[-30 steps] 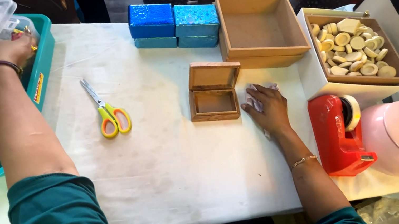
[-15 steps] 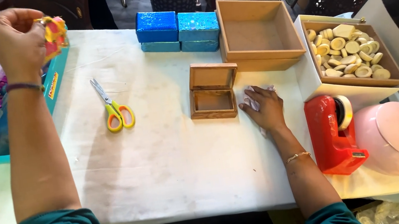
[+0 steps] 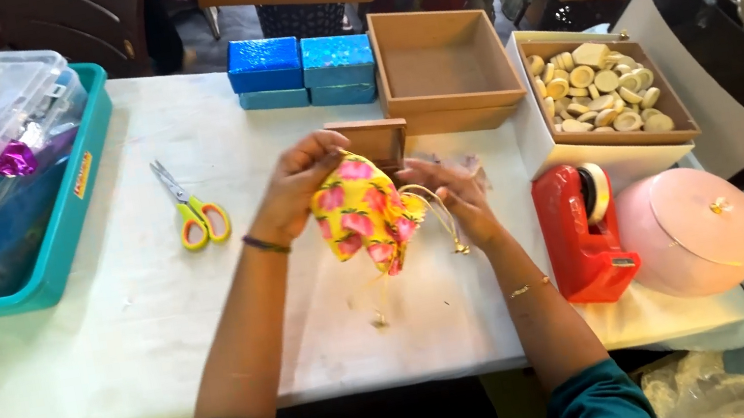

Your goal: The person cleans a small wooden box using a cloth, places it inside a floral patterned fabric pouch, and then wraps it in silver foil on a workstation.

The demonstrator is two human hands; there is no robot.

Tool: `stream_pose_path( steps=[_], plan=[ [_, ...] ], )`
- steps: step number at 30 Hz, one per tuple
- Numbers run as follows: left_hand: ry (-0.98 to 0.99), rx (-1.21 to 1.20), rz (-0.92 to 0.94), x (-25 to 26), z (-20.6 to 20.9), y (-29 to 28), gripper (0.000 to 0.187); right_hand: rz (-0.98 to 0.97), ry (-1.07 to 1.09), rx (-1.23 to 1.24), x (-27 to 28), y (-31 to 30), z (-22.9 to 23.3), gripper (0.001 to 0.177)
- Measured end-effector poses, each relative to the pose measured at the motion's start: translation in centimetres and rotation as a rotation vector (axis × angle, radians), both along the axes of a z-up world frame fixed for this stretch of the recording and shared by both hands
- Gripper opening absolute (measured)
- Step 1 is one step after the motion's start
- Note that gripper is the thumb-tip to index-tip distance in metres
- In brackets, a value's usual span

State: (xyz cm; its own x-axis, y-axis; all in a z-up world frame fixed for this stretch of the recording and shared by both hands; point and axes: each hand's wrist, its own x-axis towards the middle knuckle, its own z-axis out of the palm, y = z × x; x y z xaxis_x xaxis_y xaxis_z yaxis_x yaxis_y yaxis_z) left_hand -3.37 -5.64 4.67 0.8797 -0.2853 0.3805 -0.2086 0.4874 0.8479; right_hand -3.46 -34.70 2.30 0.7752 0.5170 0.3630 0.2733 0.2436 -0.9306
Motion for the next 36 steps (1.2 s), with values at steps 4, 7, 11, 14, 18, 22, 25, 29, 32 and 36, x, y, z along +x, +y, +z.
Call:
stream_pose_path(
  steps=[4,7,11,14,18,22,25,29,32,36],
  plan=[
    [0.068,0.039,0.051,1.8,-4.4,-2.7,0.015,0.235,0.095,-0.054,-1.1,1.4,-0.1,0.070],
    [0.204,0.261,0.250,0.5,-3.5,-2.6,0.018,0.086,0.065,-0.293,2.1,-0.2,-5.3,0.028],
    [0.007,0.839,0.652,-1.6,-0.7,-1.7,0.032,-0.191,0.256,0.142,4.7,-2.2,-6.1,0.026],
    [-0.356,1.060,0.787,-1.7,-1.8,-1.6,0.044,-0.337,0.332,0.385,4.8,-3.2,-4.4,0.022],
    [-0.602,1.379,0.632,-1.6,-3.6,-1.9,0.031,-0.554,0.396,0.463,4.7,-3.5,-3.2,0.023],
    [-0.506,1.411,0.656,-0.4,-5.1,-1.1,0.020,-0.507,0.341,0.371,4.1,-2.5,-3.4,0.024],
    [-0.523,1.397,0.754,-0.2,-5.5,-0.7,0.016,-0.462,0.335,0.317,3.6,-1.6,-3.4,0.026],
    [-0.524,1.377,0.799,0.4,-6.0,-0.4,0.016,-0.437,0.311,0.260,3.9,-1.6,-4.4,0.024],
    [-0.481,1.309,0.843,0.9,-6.1,1.0,0.015,-0.421,0.275,0.244,3.7,-1.4,-4.2,0.025],
    [-0.414,1.140,0.849,1.2,-6.2,3.4,0.020,-0.419,0.276,0.221,3.2,-1.1,-3.6,0.027]
  ],
)
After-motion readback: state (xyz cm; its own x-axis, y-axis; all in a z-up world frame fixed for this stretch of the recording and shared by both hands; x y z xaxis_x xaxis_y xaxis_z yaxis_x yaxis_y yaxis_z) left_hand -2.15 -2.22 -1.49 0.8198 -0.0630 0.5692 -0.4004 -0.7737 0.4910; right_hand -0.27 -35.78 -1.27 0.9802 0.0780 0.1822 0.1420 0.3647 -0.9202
